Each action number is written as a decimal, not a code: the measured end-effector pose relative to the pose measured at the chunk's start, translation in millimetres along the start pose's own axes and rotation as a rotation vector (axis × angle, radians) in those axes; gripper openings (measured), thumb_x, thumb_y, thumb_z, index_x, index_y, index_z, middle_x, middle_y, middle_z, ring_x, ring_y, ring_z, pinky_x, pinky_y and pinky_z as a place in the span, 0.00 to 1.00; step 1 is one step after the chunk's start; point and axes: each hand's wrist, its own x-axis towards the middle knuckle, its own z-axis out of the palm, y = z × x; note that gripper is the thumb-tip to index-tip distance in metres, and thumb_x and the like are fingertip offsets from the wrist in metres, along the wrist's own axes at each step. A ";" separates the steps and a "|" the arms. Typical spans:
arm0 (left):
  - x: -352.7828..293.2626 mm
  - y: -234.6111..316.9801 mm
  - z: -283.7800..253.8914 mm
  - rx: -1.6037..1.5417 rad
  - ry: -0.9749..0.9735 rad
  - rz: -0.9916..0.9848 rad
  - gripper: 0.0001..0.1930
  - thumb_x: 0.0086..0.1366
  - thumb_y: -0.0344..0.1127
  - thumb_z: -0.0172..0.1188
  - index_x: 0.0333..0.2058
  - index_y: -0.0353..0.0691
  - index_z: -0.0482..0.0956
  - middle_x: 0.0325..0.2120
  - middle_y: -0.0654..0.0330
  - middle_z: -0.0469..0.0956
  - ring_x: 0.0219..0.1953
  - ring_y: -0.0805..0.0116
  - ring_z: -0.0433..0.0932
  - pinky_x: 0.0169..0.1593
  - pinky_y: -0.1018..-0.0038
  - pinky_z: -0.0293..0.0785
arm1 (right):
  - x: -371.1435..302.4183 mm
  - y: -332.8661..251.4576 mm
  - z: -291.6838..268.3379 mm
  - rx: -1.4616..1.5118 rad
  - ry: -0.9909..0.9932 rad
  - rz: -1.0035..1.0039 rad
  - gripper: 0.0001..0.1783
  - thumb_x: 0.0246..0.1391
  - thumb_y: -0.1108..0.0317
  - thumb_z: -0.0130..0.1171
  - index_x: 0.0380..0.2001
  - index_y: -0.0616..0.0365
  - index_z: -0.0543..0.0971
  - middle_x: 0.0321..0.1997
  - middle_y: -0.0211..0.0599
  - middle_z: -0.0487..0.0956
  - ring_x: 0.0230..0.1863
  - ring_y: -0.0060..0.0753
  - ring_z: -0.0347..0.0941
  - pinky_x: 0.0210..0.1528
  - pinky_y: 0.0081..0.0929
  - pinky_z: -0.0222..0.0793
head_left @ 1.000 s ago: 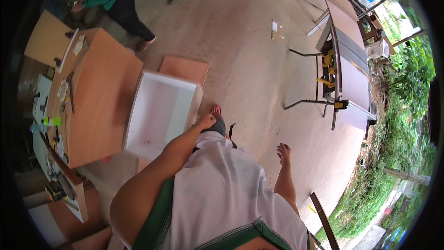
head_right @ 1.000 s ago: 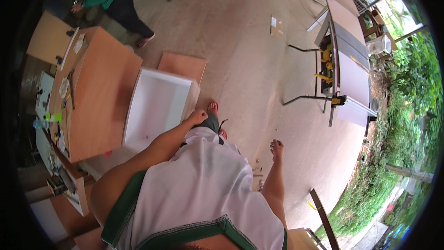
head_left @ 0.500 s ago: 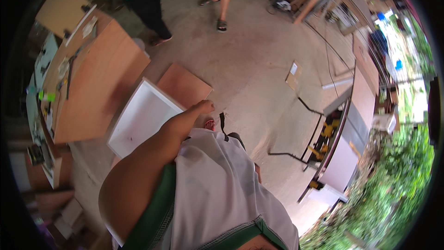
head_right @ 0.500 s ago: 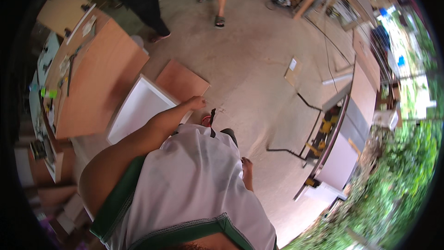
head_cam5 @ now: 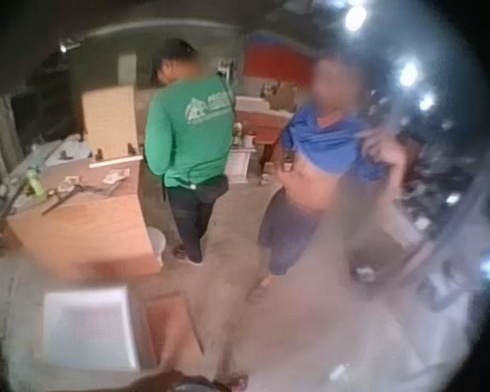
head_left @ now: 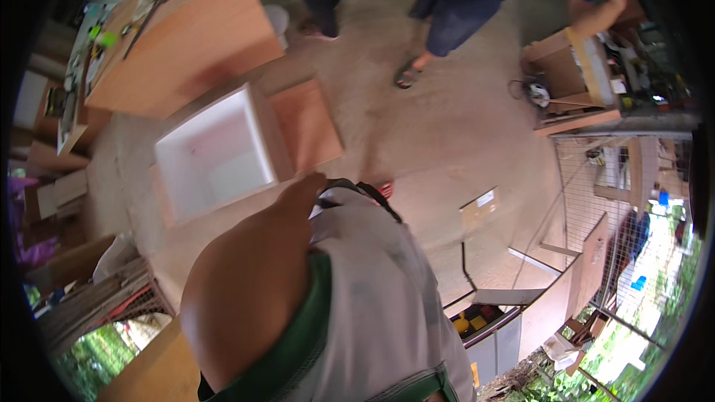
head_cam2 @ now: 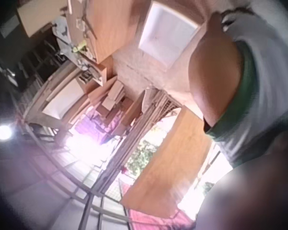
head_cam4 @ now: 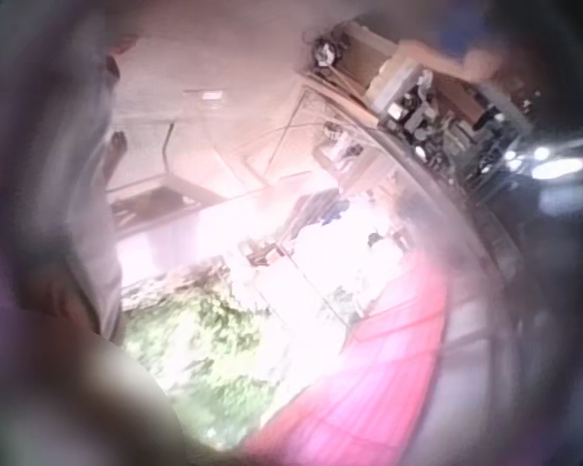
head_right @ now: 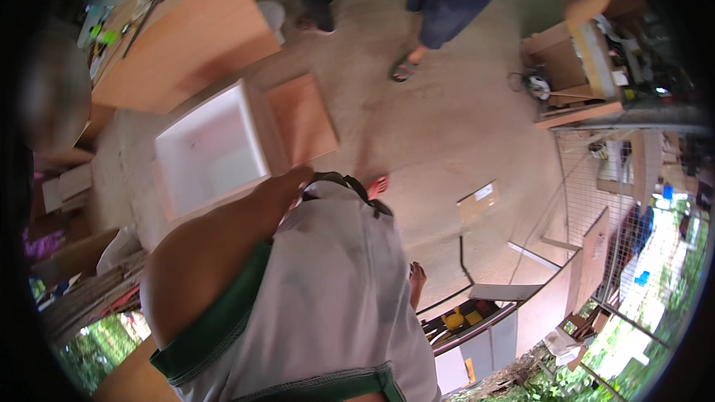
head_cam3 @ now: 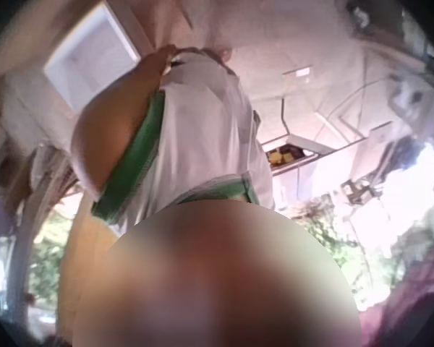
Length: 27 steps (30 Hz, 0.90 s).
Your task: The person uses a nail gun to fasten a white drawer box, then carries and positions drawer components and panels in a workshop. They retrieve a panel from a shelf, place it on a workbench, and fit a panel into the drawer box with assistance from another person.
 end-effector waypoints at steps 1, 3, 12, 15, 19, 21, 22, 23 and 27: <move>16.3 21.2 -6.1 -0.050 0.058 0.030 0.19 0.56 0.44 0.58 0.37 0.35 0.85 0.38 0.41 0.82 0.43 0.46 0.82 0.48 0.58 0.77 | 21.1 -38.9 -3.3 0.000 0.003 -0.036 0.17 0.60 0.56 0.58 0.49 0.50 0.77 0.41 0.29 0.82 0.37 0.23 0.76 0.36 0.27 0.70; 52.9 65.9 -31.2 -0.157 0.154 0.094 0.19 0.56 0.45 0.58 0.37 0.36 0.85 0.38 0.42 0.82 0.41 0.47 0.82 0.47 0.58 0.77 | 59.9 -113.7 -7.5 -0.047 0.014 -0.093 0.17 0.60 0.56 0.58 0.49 0.50 0.77 0.40 0.29 0.82 0.36 0.23 0.76 0.36 0.26 0.70; 197.0 252.6 -224.5 -0.392 0.000 0.079 0.21 0.56 0.48 0.58 0.41 0.38 0.83 0.37 0.44 0.83 0.43 0.46 0.82 0.48 0.58 0.76 | 218.8 -360.3 64.4 -0.186 -0.101 -0.422 0.19 0.62 0.54 0.57 0.46 0.58 0.80 0.37 0.33 0.83 0.35 0.23 0.77 0.34 0.24 0.70; 264.6 303.1 -282.1 -0.122 0.049 0.229 0.22 0.55 0.50 0.59 0.43 0.41 0.84 0.41 0.43 0.82 0.46 0.49 0.82 0.51 0.59 0.75 | 254.6 -396.0 89.1 -0.165 -0.123 -0.380 0.19 0.62 0.54 0.57 0.45 0.57 0.81 0.36 0.33 0.83 0.35 0.24 0.77 0.34 0.26 0.71; 369.5 375.0 -369.4 0.317 0.035 0.617 0.22 0.58 0.52 0.58 0.42 0.40 0.83 0.38 0.45 0.82 0.44 0.48 0.81 0.49 0.58 0.76 | 283.0 -416.9 80.8 -0.051 -0.109 0.022 0.15 0.61 0.53 0.59 0.44 0.50 0.80 0.36 0.29 0.83 0.35 0.25 0.77 0.38 0.29 0.69; 400.2 408.0 -419.2 0.117 0.000 0.549 0.21 0.60 0.52 0.58 0.39 0.38 0.83 0.34 0.48 0.84 0.40 0.50 0.83 0.45 0.59 0.77 | 294.6 -432.7 75.0 -0.028 -0.044 0.054 0.14 0.59 0.56 0.59 0.42 0.52 0.80 0.32 0.29 0.82 0.30 0.24 0.76 0.31 0.28 0.67; 409.1 425.6 -445.6 -0.229 0.006 0.320 0.20 0.62 0.52 0.58 0.39 0.39 0.83 0.33 0.51 0.84 0.38 0.53 0.84 0.44 0.60 0.78 | 296.0 -440.3 74.6 -0.027 0.048 0.135 0.13 0.59 0.57 0.59 0.41 0.51 0.79 0.31 0.28 0.82 0.29 0.23 0.75 0.31 0.28 0.67; 415.7 440.5 -475.1 -0.202 0.103 0.351 0.19 0.61 0.50 0.56 0.39 0.39 0.82 0.34 0.48 0.83 0.41 0.52 0.83 0.47 0.59 0.77 | 297.8 -451.6 75.6 0.030 0.023 0.131 0.12 0.59 0.57 0.59 0.40 0.51 0.79 0.30 0.27 0.81 0.29 0.23 0.75 0.31 0.29 0.67; 443.8 490.0 -578.4 -0.431 0.163 0.385 0.20 0.59 0.49 0.59 0.41 0.38 0.81 0.35 0.48 0.83 0.43 0.50 0.82 0.48 0.59 0.76 | 318.5 -523.3 88.0 -0.034 0.042 0.177 0.09 0.59 0.60 0.57 0.39 0.50 0.79 0.29 0.24 0.79 0.28 0.23 0.74 0.33 0.30 0.68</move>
